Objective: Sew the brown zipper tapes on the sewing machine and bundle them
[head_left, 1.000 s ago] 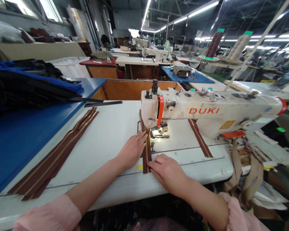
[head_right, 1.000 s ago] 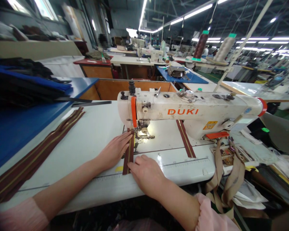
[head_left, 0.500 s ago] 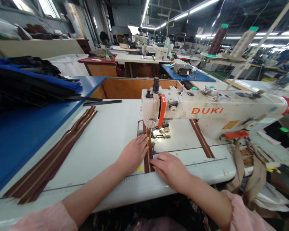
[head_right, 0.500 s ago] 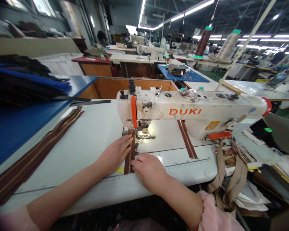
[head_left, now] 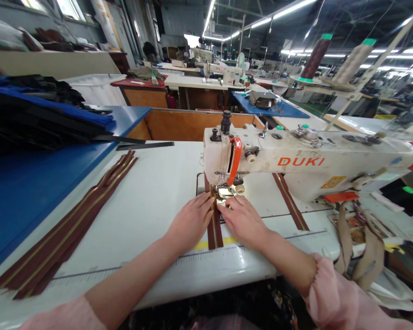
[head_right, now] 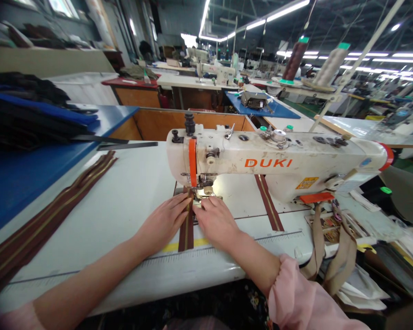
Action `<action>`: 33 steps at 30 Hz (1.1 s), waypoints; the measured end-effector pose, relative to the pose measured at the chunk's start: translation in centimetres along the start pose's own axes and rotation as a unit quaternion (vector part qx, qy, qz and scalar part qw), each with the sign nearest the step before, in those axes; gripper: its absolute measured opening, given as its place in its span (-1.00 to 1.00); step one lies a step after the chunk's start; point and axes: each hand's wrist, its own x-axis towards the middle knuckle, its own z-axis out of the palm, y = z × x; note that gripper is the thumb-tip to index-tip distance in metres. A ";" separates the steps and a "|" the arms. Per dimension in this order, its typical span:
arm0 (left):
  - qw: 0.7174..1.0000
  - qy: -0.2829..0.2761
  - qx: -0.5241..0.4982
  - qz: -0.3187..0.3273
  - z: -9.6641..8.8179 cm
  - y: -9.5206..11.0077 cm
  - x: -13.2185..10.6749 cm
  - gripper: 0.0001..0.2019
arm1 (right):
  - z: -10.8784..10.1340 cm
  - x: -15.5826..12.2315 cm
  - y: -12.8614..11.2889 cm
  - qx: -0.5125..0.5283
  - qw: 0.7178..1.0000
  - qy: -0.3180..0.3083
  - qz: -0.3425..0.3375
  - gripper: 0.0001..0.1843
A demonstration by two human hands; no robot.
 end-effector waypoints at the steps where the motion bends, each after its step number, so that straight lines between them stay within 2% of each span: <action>1: 1.000 0.000 -0.002 -0.001 -0.1 0.0 0.0 -0.61 | 0.2 0.3 -0.1 0.010 1.000 0.007 0.011 -0.78; 8: 1.000 0.000 -0.025 0.000 -0.3 0.1 0.0 -0.60 | 1.5 1.7 0.0 0.041 0.997 0.032 0.063 -0.77; 20: 1.000 -0.001 -0.021 0.000 -0.6 0.3 0.0 -0.65 | 1.7 1.2 0.0 0.051 0.996 0.064 0.021 -0.77; 33: 1.000 -0.005 0.008 0.009 -0.7 0.4 0.0 -0.67 | 1.8 1.2 0.0 0.054 0.997 0.054 -0.019 -0.76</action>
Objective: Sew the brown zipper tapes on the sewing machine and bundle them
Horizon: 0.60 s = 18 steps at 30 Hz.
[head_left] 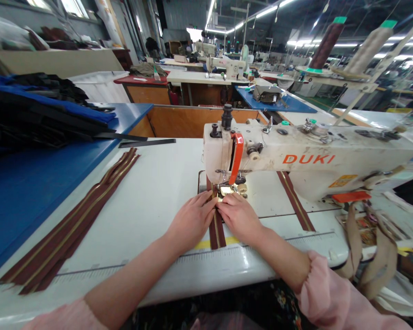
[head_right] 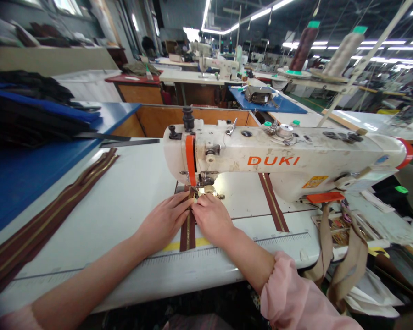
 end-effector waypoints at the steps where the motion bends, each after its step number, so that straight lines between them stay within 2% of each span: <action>1: 1.000 0.003 0.005 0.002 0.0 0.0 0.0 -0.67 | 0.1 -0.1 0.1 0.012 1.000 0.005 0.000 -0.76; 6: 1.000 0.016 0.018 0.008 0.3 -0.2 -0.1 -0.67 | 0.4 -0.4 0.6 0.053 0.996 0.054 0.046 -0.74; 10: 0.999 0.031 0.030 -0.005 0.6 -0.2 -0.2 -0.63 | 0.4 -0.4 0.6 0.037 0.997 0.040 0.060 -0.76; 18: 1.000 0.020 0.016 -0.015 0.3 -0.1 0.1 -0.66 | 0.4 -0.2 0.4 0.037 0.997 0.031 0.062 -0.75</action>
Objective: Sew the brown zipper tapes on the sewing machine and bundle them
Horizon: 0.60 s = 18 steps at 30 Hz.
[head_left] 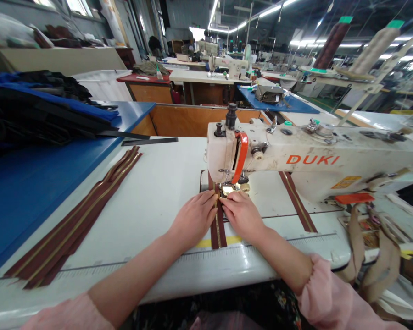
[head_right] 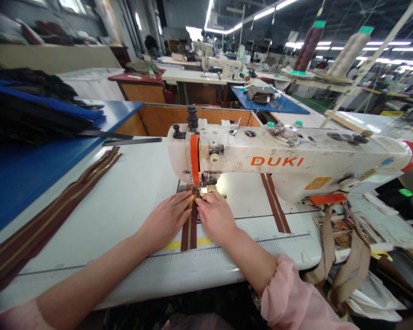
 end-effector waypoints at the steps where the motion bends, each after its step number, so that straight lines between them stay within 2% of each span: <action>1: 1.000 0.000 -0.003 0.002 0.0 0.0 0.1 -0.66 | 0.0 0.0 0.1 0.003 1.000 0.006 0.003 -0.75; 5: 1.000 0.002 -0.014 0.005 0.2 -0.1 0.2 -0.69 | -0.6 -0.4 0.4 -0.008 1.000 0.020 0.002 -0.76; 11: 1.000 0.013 -0.010 -0.001 0.4 -0.2 0.1 -0.69 | -2.8 -1.5 0.9 -0.079 0.982 -0.086 -0.145 -0.76; 14: 1.000 0.009 0.002 -0.007 0.4 0.0 0.1 -0.68 | -3.2 -1.5 0.7 -0.089 0.981 -0.109 -0.137 -0.72; 18: 1.000 0.003 0.005 -0.008 0.3 0.1 0.2 -0.67 | -2.5 -0.8 -0.1 -0.064 0.991 -0.097 -0.071 -0.74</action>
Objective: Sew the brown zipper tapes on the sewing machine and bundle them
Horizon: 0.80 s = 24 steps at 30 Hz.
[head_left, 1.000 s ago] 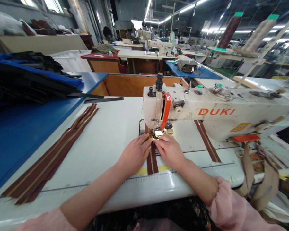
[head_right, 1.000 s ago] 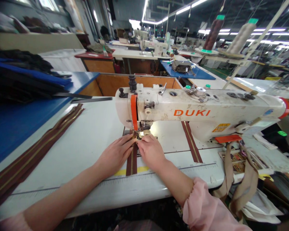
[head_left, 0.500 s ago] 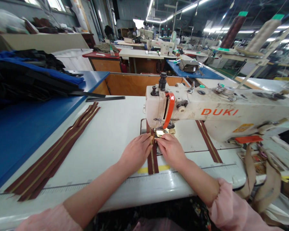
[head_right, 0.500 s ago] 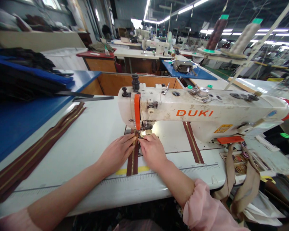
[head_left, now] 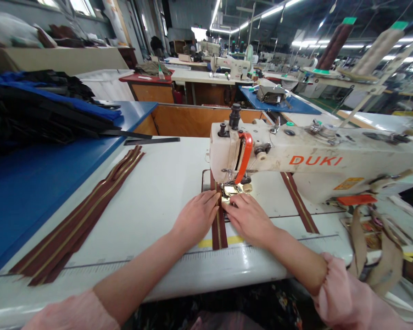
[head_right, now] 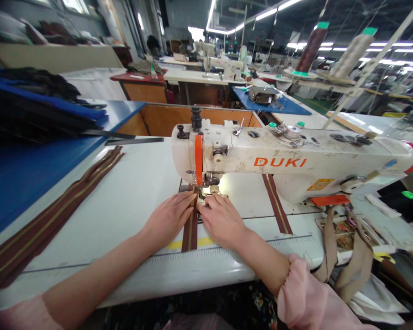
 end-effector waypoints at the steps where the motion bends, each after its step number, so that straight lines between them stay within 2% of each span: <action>1: 1.000 -0.002 -0.002 0.002 0.0 0.0 0.0 -0.66 | 0.2 0.3 -0.2 0.009 1.000 0.009 0.017 -0.76; 5: 1.000 -0.012 -0.002 0.017 -0.1 -0.1 0.1 -0.65 | 1.0 1.1 -0.6 0.034 0.997 0.044 0.058 -0.78; 9: 1.000 -0.015 0.000 0.026 -0.3 -0.1 0.0 -0.67 | 1.2 1.1 -0.6 0.041 0.995 0.052 0.068 -0.80; 16: 1.000 0.001 -0.010 0.029 -0.4 0.0 0.0 -0.73 | 1.5 1.0 -0.6 0.042 0.995 0.061 0.060 -0.75; 24: 1.000 -0.017 0.008 0.022 -0.5 0.2 0.1 -0.76 | 1.3 1.2 -0.6 -0.001 0.998 0.047 0.038 -0.78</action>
